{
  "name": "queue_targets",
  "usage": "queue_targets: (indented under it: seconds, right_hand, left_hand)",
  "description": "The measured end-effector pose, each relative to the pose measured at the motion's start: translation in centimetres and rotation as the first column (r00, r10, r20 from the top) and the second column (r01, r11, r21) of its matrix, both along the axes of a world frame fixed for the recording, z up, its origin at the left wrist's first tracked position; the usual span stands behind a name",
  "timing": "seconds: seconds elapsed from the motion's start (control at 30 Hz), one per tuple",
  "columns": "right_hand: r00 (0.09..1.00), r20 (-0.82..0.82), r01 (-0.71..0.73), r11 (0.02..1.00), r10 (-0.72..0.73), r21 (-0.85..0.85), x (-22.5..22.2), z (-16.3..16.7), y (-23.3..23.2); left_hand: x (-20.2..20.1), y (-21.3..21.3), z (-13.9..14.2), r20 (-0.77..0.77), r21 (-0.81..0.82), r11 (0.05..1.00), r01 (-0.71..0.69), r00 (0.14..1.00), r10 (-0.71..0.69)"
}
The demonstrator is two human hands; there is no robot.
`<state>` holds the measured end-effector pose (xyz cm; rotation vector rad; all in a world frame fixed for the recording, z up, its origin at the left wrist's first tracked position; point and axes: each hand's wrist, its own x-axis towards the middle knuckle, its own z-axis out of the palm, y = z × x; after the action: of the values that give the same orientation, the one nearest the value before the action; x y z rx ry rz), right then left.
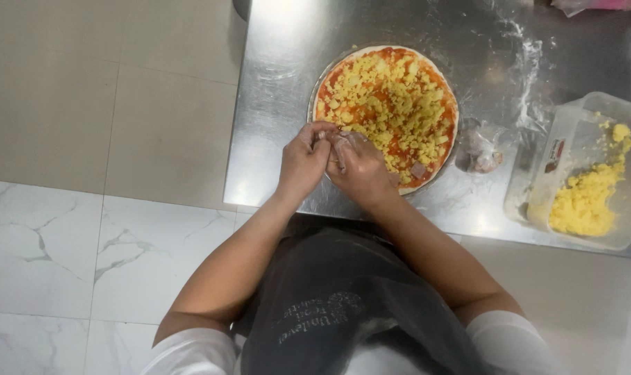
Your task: The person spreads shredded cheese over a pizza base already covered with tomato sauce, then places slices of processed meat on top. The pizza remains on the metal countertop throughout the clip.
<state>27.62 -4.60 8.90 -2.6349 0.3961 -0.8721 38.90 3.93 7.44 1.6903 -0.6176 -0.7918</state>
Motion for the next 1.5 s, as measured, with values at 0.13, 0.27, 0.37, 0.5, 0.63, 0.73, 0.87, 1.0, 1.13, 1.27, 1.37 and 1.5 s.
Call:
queue_targets:
  seconds: [0.13, 0.27, 0.37, 0.5, 0.63, 0.73, 0.87, 1.0, 1.13, 1.27, 1.37, 1.5]
  right_hand:
    - [0.998, 0.024, 0.051, 0.999, -0.051, 0.005, 0.6, -0.3, 0.3]
    - [0.998, 0.042, 0.038, 0.994, -0.043, 0.104, 0.4, -0.1, 0.2]
    - [0.999, 0.039, 0.022, 0.994, -0.026, 0.108, 0.2, 0.1, 0.4]
    - [0.997, 0.035, 0.067, 0.994, -0.070, 0.082, 0.0, 0.3, 1.1]
    - [0.998, 0.054, 0.027, 0.994, -0.033, 0.109, -0.2, 0.5, 1.6]
    - [0.997, 0.076, 0.022, 0.995, -0.029, 0.102, -0.1, 0.6, 1.8]
    - [0.999, 0.022, 0.032, 0.996, -0.034, 0.080, 0.3, 0.4, 2.2]
    - [0.997, 0.074, -0.008, 0.999, 0.011, -0.047, 0.8, 0.1, 2.1]
    - [0.999, 0.044, 0.005, 0.988, 0.002, -0.154, 1.1, -0.1, 1.4]
    - [1.000, 0.003, -0.001, 0.989, 0.002, -0.145, 0.0, -0.5, 0.2]
    - [1.000, -0.021, 0.014, 0.989, -0.017, -0.146, -1.2, -1.0, -0.9]
    - [0.997, -0.041, 0.058, 0.991, -0.063, -0.117, -2.4, -2.0, -1.7]
  left_hand:
    - [0.2, 0.1, -0.1, -0.095, 0.020, 1.000, -0.012, 0.995, 0.014]
    - [1.1, 0.7, -0.5, -0.385, -0.120, 0.993, 0.023, 0.920, -0.068]
    - [1.0, 1.2, -0.9, -0.473, -0.203, 0.979, 0.007, 0.875, -0.105]
    - [0.5, 1.4, -1.2, -0.586, -0.249, 0.965, -0.078, 0.805, -0.086]
    - [0.0, 1.5, -0.7, -0.576, -0.266, 0.959, -0.102, 0.814, -0.074]
    - [-0.1, 1.5, -0.3, -0.607, -0.303, 0.940, -0.154, 0.792, -0.066]
    - [0.3, 1.8, 0.1, -0.538, -0.313, 0.938, -0.150, 0.842, -0.045]
    - [0.6, 1.4, 0.5, -0.557, -0.315, 0.927, -0.204, 0.831, -0.007]
    - [0.3, 0.6, 0.9, -0.600, -0.250, 0.929, -0.275, 0.796, 0.074]
    - [-0.5, -0.7, 0.3, -0.488, -0.276, 0.939, -0.207, 0.872, 0.049]
    - [-1.4, -2.0, -0.7, -0.361, -0.196, 0.975, -0.103, 0.932, 0.026]
    - [-2.3, -3.4, -1.8, -0.342, -0.212, 0.975, -0.070, 0.940, -0.007]
